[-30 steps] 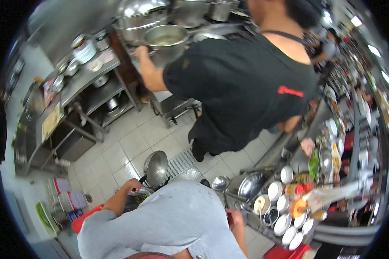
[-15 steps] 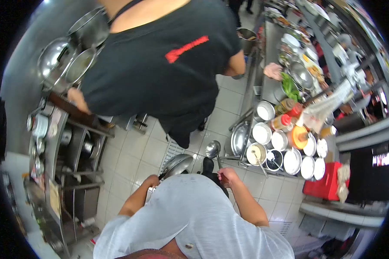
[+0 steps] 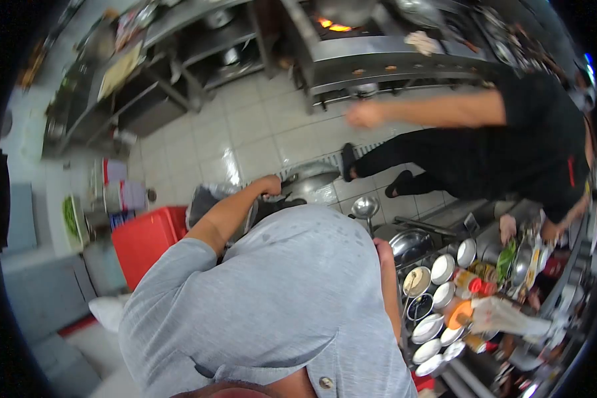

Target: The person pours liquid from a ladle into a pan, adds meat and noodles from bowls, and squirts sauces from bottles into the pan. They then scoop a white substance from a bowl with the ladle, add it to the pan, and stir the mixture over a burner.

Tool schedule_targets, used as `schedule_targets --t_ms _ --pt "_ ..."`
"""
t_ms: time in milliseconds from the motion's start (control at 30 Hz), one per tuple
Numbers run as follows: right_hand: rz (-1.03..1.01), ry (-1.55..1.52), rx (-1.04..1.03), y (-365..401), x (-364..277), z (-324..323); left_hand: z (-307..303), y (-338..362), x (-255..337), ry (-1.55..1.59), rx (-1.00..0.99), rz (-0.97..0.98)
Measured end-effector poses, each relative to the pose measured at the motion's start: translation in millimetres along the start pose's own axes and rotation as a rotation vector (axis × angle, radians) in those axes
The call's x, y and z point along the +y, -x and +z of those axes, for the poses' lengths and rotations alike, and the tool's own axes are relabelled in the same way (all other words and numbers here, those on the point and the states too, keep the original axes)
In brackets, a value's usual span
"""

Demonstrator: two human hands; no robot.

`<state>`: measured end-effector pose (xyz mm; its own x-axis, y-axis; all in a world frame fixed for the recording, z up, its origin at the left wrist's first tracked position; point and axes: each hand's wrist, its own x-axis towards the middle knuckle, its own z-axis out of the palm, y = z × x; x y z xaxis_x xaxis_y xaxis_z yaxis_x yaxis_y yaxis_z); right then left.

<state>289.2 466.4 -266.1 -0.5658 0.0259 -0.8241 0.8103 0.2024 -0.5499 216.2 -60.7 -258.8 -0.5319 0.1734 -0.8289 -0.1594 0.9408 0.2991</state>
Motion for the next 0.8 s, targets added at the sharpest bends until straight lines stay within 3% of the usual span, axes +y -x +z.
schedule_targets --t_ms 67,100,167,300,400,433,533,667,767,800 --pt "0.018 0.006 -0.058 -1 -25 6 27 -4 -46 -0.008 0.042 0.178" --pt "0.032 0.032 -0.081 30 -65 26 20 28 -42 0.343 -0.002 -0.146" --pt "0.059 0.083 -0.1 92 -135 65 29 52 -54 0.655 0.015 -0.183" --pt "0.235 -0.098 -0.171 73 -145 70 14 84 -60 1.126 -0.012 -0.209" --pt "0.195 -0.224 -0.175 75 -151 73 36 21 -84 0.843 0.12 0.022" --pt "0.189 -0.269 -0.159 70 -146 69 4 37 -55 0.561 0.136 -0.068" --pt "0.154 -0.364 -0.136 61 -143 55 -30 7 -17 0.168 0.303 -0.017" --pt "0.158 -0.505 -0.041 21 -141 27 -86 6 88 -0.013 0.621 0.007" --pt "0.195 -0.617 0.001 -24 -150 5 -131 -49 137 0.919 -0.069 0.054" --pt "0.18 -0.64 -0.005 -47 -147 -2 -142 -66 154 1.03 -0.16 0.048"
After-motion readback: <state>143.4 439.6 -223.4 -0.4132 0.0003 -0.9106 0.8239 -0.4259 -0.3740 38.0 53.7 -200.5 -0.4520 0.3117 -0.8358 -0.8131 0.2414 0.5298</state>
